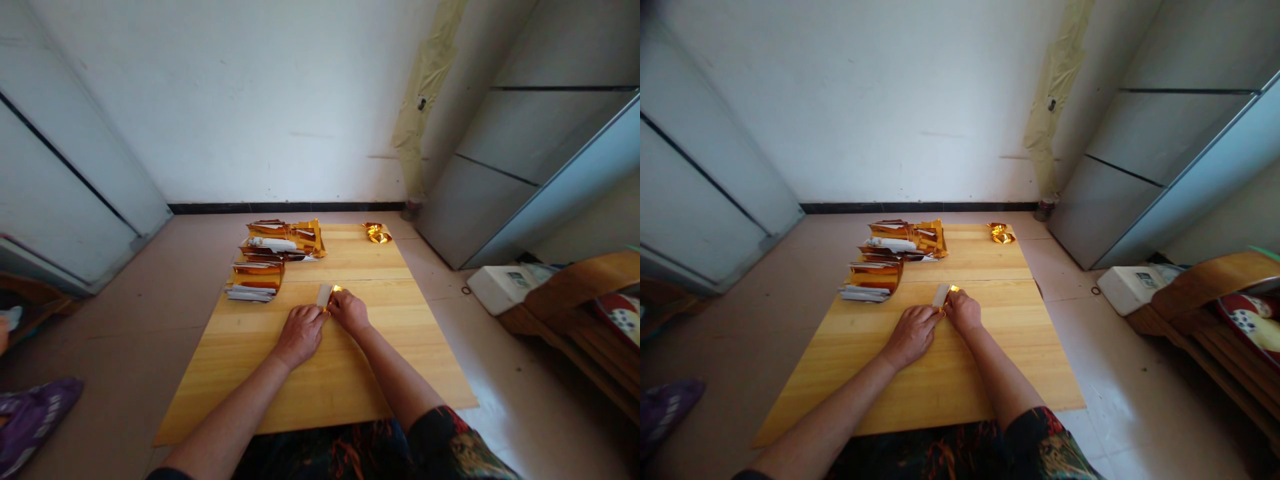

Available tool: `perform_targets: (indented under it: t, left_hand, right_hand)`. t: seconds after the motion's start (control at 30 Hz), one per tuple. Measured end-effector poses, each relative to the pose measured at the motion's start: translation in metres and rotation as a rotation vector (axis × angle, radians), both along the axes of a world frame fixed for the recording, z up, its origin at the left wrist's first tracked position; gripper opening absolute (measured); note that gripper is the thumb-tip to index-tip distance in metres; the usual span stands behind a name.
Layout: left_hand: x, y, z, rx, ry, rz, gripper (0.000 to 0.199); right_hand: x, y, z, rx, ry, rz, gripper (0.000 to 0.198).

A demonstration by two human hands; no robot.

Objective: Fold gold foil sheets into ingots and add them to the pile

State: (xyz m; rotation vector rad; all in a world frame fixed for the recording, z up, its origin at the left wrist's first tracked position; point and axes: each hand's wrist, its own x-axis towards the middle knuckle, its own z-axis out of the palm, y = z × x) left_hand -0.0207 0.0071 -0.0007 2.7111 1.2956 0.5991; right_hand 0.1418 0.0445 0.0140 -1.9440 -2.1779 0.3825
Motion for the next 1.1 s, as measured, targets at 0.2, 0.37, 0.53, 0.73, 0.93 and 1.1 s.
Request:
perform_targets:
  t: [0.2,0.37,0.53,0.73,0.93,1.1]
  left_hand:
    - [0.0,0.0,-0.001,0.005,0.038,0.011,0.044]
    - [0.001,0.0,-0.001,0.022,0.038,0.021,0.042]
    - [0.001,-0.001,-0.001,0.024,0.043,0.021,0.042]
    - [0.001,-0.001,0.0,0.025,0.043,0.015,0.043]
    - [0.0,0.0,0.0,0.011,0.039,0.015,0.043]
    - [0.0,0.0,-0.002,0.009,0.03,0.014,0.043]
  right_hand:
    - [0.015,0.01,-0.013,0.05,0.206,-0.003,0.007]
    - [0.033,0.012,-0.014,0.039,0.503,0.058,0.007]
    - [0.027,0.003,-0.006,-0.003,0.498,0.096,0.009]
    - [0.02,0.003,-0.007,0.003,0.391,0.079,0.008]
    - [0.026,0.011,-0.013,0.012,0.424,0.059,0.017]
    - [0.028,0.014,-0.017,0.054,0.435,0.043,0.021]
